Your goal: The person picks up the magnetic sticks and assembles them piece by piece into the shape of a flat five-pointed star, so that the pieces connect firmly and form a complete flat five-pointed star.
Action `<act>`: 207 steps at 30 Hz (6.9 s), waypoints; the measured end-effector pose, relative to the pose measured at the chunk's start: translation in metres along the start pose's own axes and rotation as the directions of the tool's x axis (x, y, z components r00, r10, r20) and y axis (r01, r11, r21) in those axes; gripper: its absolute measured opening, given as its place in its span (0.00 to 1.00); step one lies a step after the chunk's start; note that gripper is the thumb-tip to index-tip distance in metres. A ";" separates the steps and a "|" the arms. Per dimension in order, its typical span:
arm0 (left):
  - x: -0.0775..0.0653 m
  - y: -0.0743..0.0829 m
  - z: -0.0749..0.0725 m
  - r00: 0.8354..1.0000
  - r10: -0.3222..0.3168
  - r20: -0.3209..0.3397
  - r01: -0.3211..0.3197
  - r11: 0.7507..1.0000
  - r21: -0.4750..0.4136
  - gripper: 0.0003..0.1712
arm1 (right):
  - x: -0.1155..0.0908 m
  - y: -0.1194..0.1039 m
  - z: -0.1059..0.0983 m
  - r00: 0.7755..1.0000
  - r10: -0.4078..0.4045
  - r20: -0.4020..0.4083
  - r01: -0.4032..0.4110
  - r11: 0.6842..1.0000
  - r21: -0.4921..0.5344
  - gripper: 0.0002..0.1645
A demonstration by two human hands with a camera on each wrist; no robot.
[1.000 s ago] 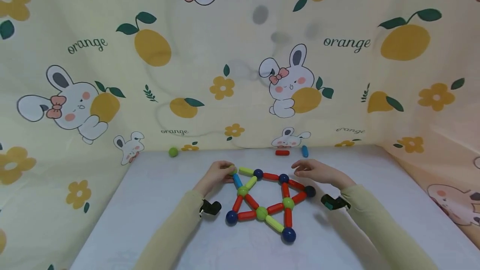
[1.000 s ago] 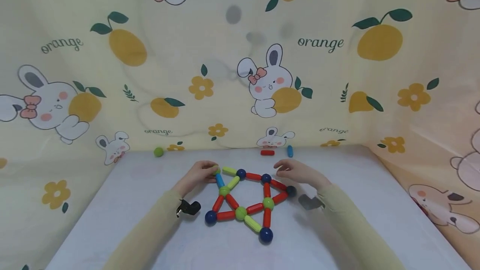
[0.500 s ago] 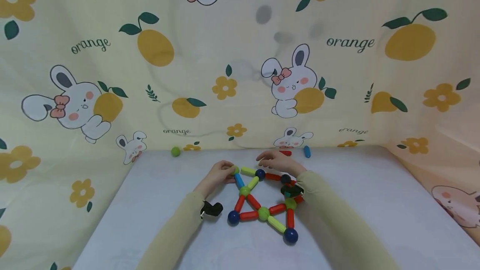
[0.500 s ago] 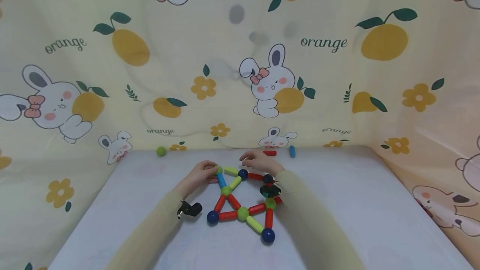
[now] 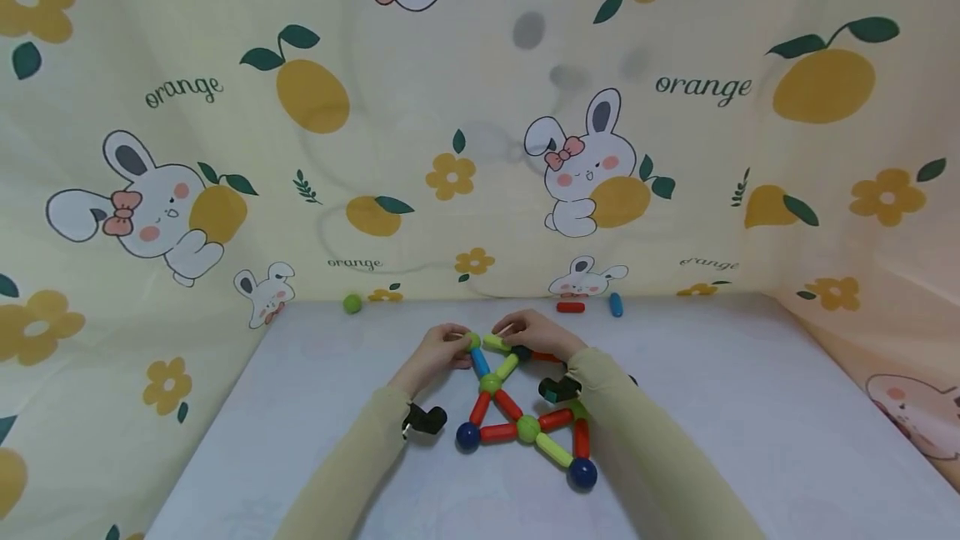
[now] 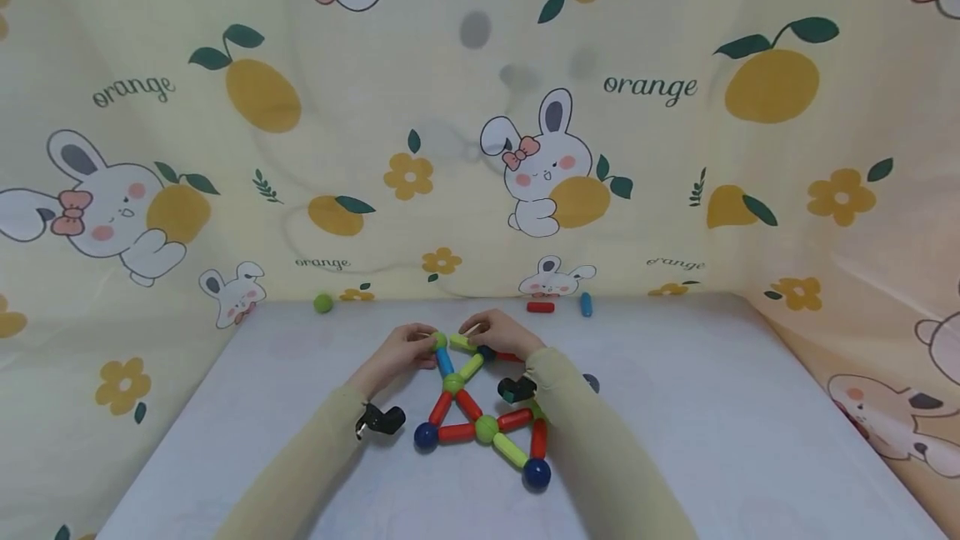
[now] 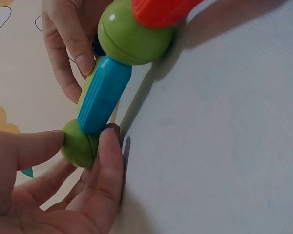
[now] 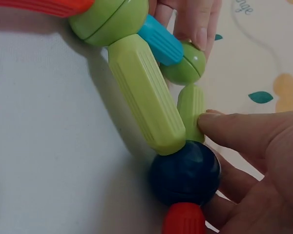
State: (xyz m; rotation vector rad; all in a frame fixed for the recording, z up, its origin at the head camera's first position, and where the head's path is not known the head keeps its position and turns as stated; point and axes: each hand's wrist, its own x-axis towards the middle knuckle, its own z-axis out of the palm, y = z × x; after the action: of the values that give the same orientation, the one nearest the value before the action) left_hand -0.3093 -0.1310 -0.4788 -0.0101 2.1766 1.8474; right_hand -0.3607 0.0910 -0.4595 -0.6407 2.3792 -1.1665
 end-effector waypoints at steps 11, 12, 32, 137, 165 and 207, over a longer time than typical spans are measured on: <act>-0.001 0.000 0.001 1.000 0.014 -0.005 -0.014 1.000 0.024 0.20 | -0.001 0.005 -0.002 0.999 -0.023 0.022 0.023 1.000 0.003 0.14; -0.002 0.000 0.001 1.000 0.017 -0.006 -0.017 1.000 0.024 0.20 | -0.002 0.006 -0.001 0.999 -0.019 0.026 0.019 1.000 0.005 0.14; -0.011 0.007 -0.008 1.000 0.008 0.003 -0.008 1.000 0.030 0.22 | -0.019 0.015 -0.023 0.995 0.069 0.073 -0.083 0.973 0.214 0.22; -0.059 -0.027 -0.054 0.979 0.190 -0.073 -0.147 0.909 0.391 0.14 | -0.051 0.067 -0.062 0.971 -0.111 -0.210 0.091 0.990 -0.103 0.21; -0.058 -0.029 -0.052 0.981 0.182 -0.066 -0.146 0.919 0.366 0.15 | -0.087 0.061 -0.059 0.987 -0.133 -0.094 0.127 0.989 -0.073 0.22; -0.060 -0.029 -0.053 0.984 0.171 -0.056 -0.145 0.936 0.320 0.14 | -0.062 0.115 -0.102 0.918 0.107 -0.381 -0.145 0.987 -0.072 0.24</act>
State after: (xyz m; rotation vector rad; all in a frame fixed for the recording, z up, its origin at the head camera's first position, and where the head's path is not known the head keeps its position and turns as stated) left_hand -0.2578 -0.1981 -0.4864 0.1615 2.5763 1.5777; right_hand -0.3919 0.2519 -0.4855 -0.3035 2.7652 -1.2095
